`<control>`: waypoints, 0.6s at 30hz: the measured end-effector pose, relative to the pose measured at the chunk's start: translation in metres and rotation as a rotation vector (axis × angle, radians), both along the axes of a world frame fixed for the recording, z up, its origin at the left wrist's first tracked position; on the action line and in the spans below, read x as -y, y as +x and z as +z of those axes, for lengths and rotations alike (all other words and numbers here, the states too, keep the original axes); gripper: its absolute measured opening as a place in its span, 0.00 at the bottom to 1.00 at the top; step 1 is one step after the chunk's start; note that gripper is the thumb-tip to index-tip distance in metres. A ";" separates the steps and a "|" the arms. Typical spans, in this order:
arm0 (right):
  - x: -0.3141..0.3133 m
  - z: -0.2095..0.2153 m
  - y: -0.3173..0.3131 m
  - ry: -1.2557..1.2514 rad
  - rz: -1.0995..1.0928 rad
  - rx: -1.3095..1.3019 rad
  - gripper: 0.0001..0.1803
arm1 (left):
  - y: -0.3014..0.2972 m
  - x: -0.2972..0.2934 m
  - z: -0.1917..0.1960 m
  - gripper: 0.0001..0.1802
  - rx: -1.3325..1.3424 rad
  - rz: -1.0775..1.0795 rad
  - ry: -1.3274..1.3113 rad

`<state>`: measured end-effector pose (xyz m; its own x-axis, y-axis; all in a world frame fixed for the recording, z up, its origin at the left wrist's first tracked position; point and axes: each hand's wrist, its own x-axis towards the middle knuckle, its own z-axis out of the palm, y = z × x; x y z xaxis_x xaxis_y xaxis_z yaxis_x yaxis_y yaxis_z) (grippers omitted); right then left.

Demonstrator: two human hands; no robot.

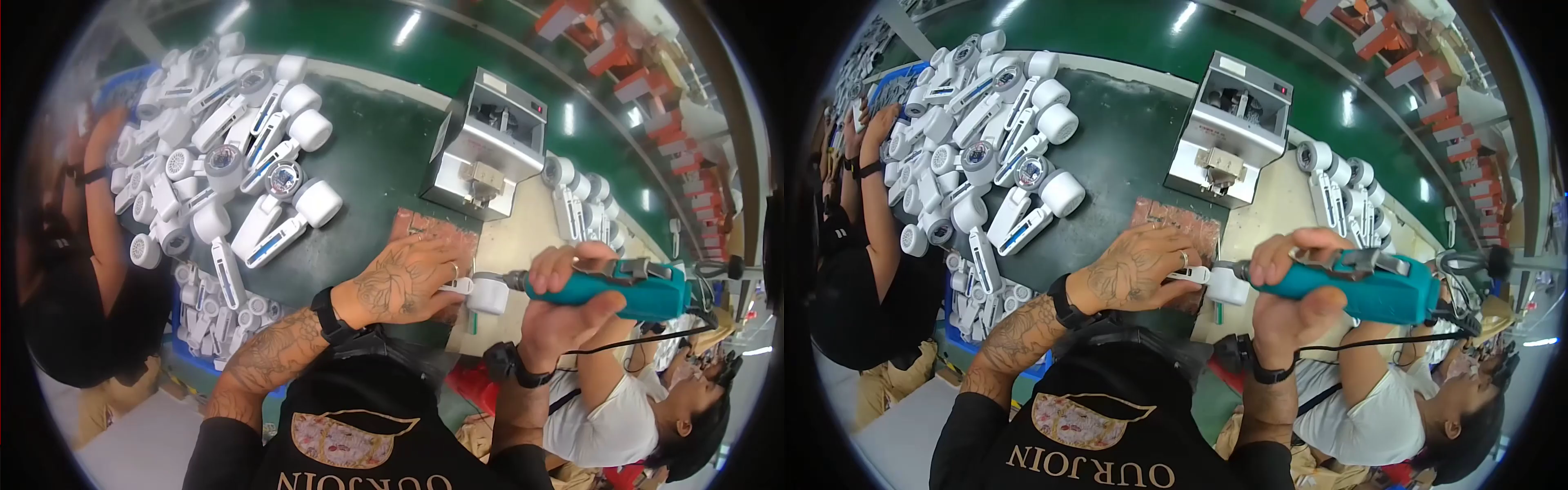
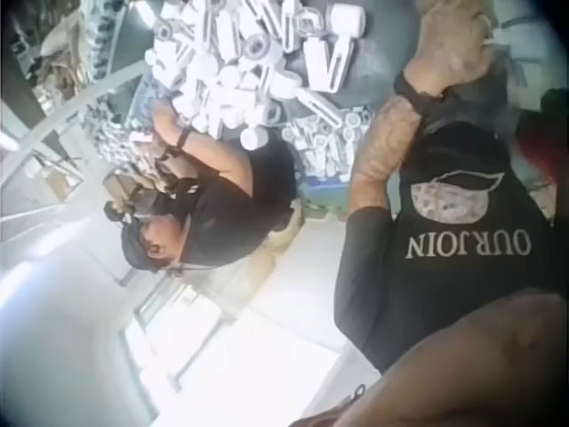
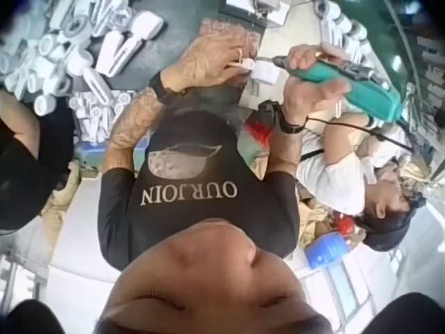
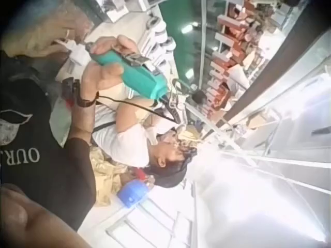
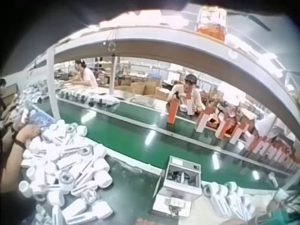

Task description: The person picks up a white plastic component, places it on a work surface, and drives a screw into it using a power screwdriver. They then set the component aside and repeat the process with another piece from the pile.

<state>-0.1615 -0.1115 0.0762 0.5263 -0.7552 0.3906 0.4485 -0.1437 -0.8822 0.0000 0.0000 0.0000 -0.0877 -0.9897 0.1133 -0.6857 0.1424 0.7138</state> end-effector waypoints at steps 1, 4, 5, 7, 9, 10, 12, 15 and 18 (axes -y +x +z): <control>-0.002 -0.001 0.010 0.005 -0.045 0.015 0.38 | 0.002 -0.001 -0.004 0.24 0.016 0.002 -0.108; 0.028 -0.004 0.040 -0.047 -0.094 0.044 0.37 | 0.004 0.018 0.001 0.24 0.123 0.054 -0.215; 0.032 -0.008 0.050 -0.063 -0.126 0.048 0.36 | 0.003 0.017 0.004 0.24 0.201 0.076 -0.171; 0.039 -0.008 0.069 -0.064 -0.135 0.070 0.34 | 0.006 0.014 0.003 0.24 0.200 0.078 -0.215; 0.048 -0.010 0.083 -0.075 -0.193 -0.027 0.32 | 0.008 0.014 -0.009 0.23 0.157 0.066 -0.370; 0.051 -0.012 0.088 -0.094 -0.180 -0.017 0.28 | 0.008 0.014 -0.011 0.23 0.157 0.075 -0.372; 0.055 -0.018 0.094 -0.115 -0.184 -0.050 0.26 | 0.008 0.013 -0.012 0.25 0.122 0.099 -0.304; 0.058 -0.032 0.094 -0.102 -0.198 -0.086 0.22 | 0.006 0.013 -0.012 0.27 0.066 0.090 -0.252; 0.055 -0.037 0.092 -0.101 -0.169 0.006 0.22 | 0.004 0.014 -0.013 0.27 0.061 0.111 -0.284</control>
